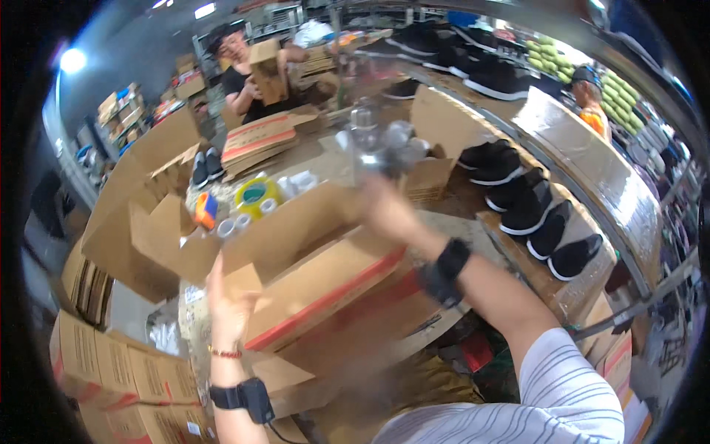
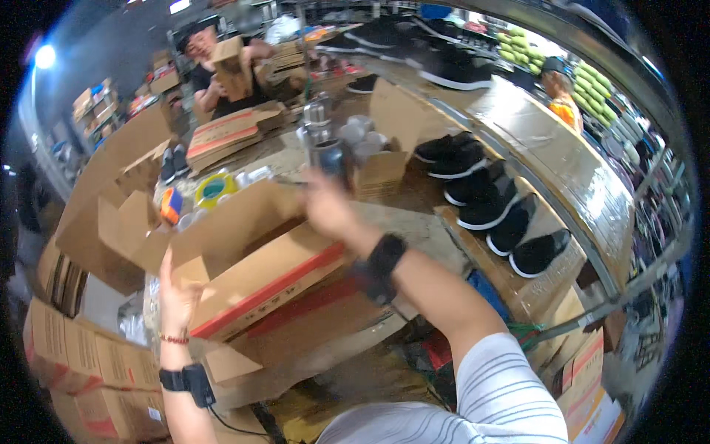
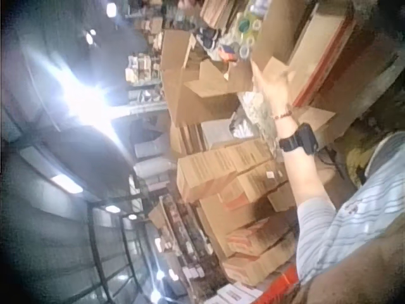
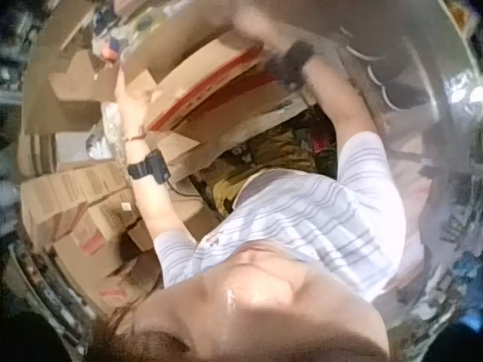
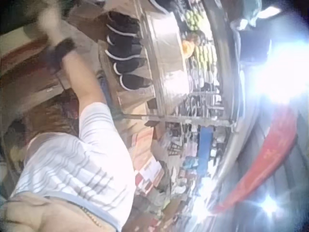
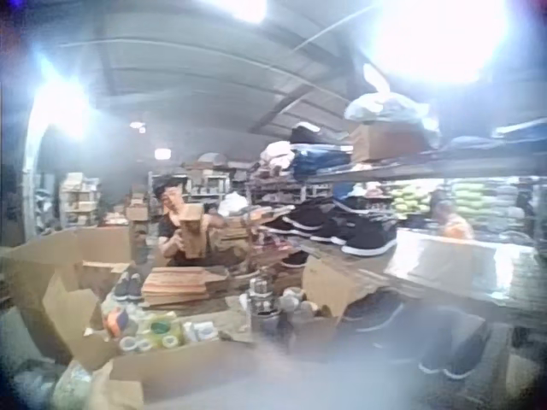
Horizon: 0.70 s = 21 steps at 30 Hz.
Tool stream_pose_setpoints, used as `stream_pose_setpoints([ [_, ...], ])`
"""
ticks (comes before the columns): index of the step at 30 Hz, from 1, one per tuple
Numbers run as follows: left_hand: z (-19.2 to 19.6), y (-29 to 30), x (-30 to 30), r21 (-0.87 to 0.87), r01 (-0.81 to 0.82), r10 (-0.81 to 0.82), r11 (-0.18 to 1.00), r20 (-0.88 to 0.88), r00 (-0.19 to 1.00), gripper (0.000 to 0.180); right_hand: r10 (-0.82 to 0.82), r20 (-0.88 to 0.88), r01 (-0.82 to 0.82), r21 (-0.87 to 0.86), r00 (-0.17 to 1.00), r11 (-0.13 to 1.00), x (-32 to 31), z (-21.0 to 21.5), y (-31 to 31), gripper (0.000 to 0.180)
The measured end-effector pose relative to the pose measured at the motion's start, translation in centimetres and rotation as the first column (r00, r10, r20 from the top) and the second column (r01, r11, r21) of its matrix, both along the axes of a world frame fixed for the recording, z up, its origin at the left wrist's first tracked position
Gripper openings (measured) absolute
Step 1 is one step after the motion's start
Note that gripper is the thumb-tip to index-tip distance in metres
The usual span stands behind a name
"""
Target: Packing black shoes into cardboard shoe boxes and applying labels in a manufacturing environment.
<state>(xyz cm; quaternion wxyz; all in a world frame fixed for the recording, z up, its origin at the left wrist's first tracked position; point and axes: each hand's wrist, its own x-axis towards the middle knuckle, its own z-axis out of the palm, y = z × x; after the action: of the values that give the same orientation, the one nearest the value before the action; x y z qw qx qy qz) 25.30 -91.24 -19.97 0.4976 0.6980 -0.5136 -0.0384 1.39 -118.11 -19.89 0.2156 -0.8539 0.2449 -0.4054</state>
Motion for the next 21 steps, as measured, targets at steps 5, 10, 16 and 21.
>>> stream_pose_setpoints([
  [5,2.1,2.4,-1.9,-0.057,-0.057,0.04,0.997,-0.259,0.965,0.07,0.411,-0.09,-0.391,0.177,0.907,0.903,-1.0,1.9,3.2,0.07],
  [10,4.0,1.6,-7.1,0.21,-0.354,0.214,0.912,0.493,0.843,0.079,0.121,-0.104,-0.114,0.073,0.987,0.991,-2.7,1.3,5.4,0.057],
  [16,6.3,2.5,-6.4,0.141,-0.104,0.067,0.985,0.243,0.968,0.054,0.132,0.266,-0.215,0.314,0.955,0.925,-8.7,1.2,2.7,0.038],
  [21,1.8,-0.5,-9.6,0.363,-0.366,0.036,0.857,0.666,0.745,0.057,-0.554,-0.233,0.48,-0.306,0.8,0.822,-19.4,-3.6,-10.2,0.026],
])
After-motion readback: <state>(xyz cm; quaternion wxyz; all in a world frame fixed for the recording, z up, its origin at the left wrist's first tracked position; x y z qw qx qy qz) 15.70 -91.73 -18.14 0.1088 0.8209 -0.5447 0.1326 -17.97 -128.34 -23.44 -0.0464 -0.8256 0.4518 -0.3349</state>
